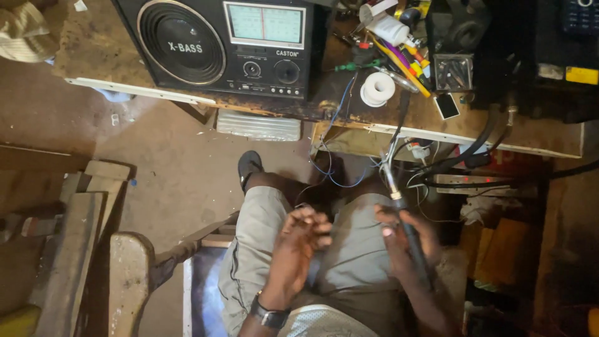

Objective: A person is soldering two wires together and then insulating the joint with electrical tape at a workbench.

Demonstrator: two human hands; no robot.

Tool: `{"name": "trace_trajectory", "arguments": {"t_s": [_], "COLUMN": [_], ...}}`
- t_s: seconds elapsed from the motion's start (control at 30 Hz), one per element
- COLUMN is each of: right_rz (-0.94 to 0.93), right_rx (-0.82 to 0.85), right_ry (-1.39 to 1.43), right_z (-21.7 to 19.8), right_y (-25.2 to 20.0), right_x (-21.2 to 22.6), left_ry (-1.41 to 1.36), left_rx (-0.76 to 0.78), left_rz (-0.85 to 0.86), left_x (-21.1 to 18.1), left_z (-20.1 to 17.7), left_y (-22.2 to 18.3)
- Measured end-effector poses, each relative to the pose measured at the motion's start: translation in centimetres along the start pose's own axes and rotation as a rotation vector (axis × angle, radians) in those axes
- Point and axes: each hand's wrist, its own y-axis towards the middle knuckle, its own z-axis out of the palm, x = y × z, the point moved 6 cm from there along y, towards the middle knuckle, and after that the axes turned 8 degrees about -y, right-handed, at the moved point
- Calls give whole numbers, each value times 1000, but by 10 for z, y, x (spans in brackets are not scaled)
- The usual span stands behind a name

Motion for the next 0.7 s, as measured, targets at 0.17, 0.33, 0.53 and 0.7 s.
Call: {"name": "trace_trajectory", "arguments": {"t_s": [0.17, 0.33, 0.53, 0.7], "right_rz": [6, -23, -56, -124], "right_rx": [-30, 33, 144, 28], "right_ry": [-31, -112, -293, -118], "right_z": [-4, 13, 21, 17], "right_y": [-8, -17, -14, -19], "right_x": [-11, 8, 22, 2], "left_ry": [858, 961, 968, 979], "left_rx": [8, 216, 276, 490], "left_rz": [504, 212, 309, 436], "left_x": [-20, -3, -8, 4], "left_z": [28, 85, 90, 82], "left_y": [-23, -40, -41, -41]}}
